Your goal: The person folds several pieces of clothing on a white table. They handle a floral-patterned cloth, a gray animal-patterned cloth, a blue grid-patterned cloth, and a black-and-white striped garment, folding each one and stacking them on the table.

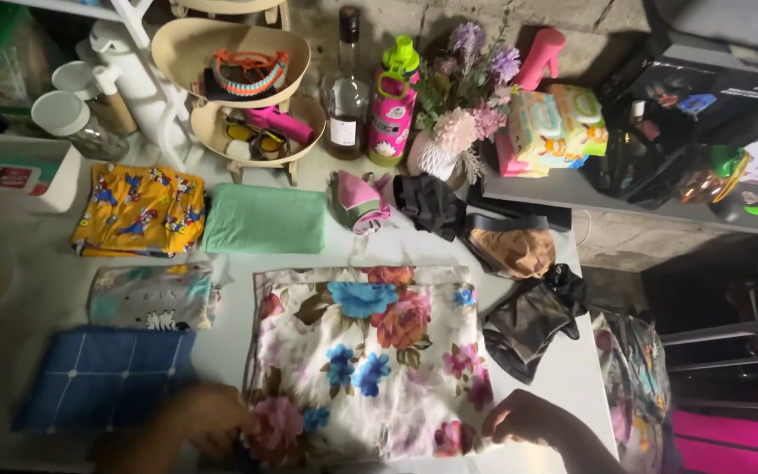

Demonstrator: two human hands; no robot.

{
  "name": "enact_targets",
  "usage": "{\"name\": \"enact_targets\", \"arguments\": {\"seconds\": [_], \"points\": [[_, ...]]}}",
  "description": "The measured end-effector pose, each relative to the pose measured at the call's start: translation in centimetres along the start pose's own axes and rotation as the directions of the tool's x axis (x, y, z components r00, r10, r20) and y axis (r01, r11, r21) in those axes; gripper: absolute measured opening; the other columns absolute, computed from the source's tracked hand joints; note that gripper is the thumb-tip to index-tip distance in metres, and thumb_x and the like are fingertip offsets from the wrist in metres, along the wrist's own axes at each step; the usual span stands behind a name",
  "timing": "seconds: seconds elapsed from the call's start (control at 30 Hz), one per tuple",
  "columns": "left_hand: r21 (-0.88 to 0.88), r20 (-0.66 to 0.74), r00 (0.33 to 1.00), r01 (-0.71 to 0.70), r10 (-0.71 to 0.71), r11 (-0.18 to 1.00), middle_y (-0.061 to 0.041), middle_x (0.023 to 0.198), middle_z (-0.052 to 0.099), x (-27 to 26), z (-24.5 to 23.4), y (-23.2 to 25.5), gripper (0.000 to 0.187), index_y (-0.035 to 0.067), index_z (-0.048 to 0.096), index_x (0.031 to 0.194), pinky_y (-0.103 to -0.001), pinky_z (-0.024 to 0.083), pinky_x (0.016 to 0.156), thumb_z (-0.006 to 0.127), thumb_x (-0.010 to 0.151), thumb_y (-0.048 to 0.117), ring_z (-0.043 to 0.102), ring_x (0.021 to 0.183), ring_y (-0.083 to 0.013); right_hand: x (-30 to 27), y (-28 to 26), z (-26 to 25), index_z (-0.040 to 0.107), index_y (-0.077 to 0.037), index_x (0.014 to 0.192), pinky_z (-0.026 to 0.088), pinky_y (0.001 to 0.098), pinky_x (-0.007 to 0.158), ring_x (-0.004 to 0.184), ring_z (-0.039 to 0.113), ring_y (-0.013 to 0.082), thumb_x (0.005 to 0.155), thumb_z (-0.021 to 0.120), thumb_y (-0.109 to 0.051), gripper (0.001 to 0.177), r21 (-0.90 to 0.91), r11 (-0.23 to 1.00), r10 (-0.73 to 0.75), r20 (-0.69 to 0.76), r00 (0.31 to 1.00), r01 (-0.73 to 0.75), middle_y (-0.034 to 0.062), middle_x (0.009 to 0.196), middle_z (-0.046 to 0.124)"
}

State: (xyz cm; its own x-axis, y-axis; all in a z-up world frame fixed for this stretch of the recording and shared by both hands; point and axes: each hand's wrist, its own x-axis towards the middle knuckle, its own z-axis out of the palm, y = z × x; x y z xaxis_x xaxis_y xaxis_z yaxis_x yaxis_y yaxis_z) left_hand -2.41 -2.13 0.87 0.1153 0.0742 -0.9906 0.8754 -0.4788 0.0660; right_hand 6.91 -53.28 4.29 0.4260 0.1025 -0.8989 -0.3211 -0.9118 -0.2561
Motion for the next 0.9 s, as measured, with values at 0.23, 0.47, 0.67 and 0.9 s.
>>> {"name": "enact_targets", "arguments": {"seconds": [0.23,0.47,0.67,0.9], "points": [[-0.328,0.331,0.943,0.075,0.04,0.942,-0.006,0.058,0.043,3.8,-2.4,-0.9,0.025,-0.001,0.069,0.081,-0.024,0.026,0.036,0.083,0.098,0.011,0.033,0.04,-0.0123,-0.6,-2.4,-1.7,0.086,-0.024,0.11,0.064,0.0231,0.087,0.098,0.075,0.0085,0.077,0.071,-0.008,0.04,-0.021,0.997,0.072,0.097,0.993,-0.071,-0.0046,0.109,0.083],[0.308,-0.343,0.89,-0.194,0.299,0.931,-0.005,0.064,0.07,-3.3,-4.8,7.7,0.049,0.014,0.071,0.073,-0.03,0.052,0.063,0.06,0.095,0.056,0.066,0.056,-0.0158,3.5,-3.3,-4.7,0.079,-0.002,0.118,0.051,0.0447,0.093,0.106,0.068,0.0289,0.079,0.071,0.002,0.041,0.613,0.768,-0.102,-0.171,0.98,0.187,0.0135,0.118,0.079],[0.105,-0.691,0.608,-0.45,0.39,0.887,-0.007,0.108,0.078,8.9,-7.7,9.9,0.068,0.017,0.067,0.129,-0.039,0.06,0.086,0.075,0.074,0.056,0.074,0.105,-0.0237,7.6,-6.3,-5.0,0.063,-0.01,0.122,0.058,0.0387,0.08,0.085,0.068,0.0224,0.084,0.077,-0.013,0.041,0.724,0.578,-0.049,-0.429,0.902,0.376,0.0073,0.094,0.066],[0.139,-0.742,0.52,-0.499,0.424,0.855,0.001,0.091,0.079,6.9,-5.9,11.4,0.034,0.026,0.078,0.117,-0.033,0.06,0.079,0.068,0.089,0.043,0.076,0.094,-0.0217,9.0,-9.6,-7.2,0.035,-0.006,0.15,0.06,0.0356,0.052,0.067,0.068,0.0306,0.076,0.086,-0.017,0.09,0.773,0.538,0.151,-0.481,0.864,0.336,0.0168,0.098,0.061]]}}
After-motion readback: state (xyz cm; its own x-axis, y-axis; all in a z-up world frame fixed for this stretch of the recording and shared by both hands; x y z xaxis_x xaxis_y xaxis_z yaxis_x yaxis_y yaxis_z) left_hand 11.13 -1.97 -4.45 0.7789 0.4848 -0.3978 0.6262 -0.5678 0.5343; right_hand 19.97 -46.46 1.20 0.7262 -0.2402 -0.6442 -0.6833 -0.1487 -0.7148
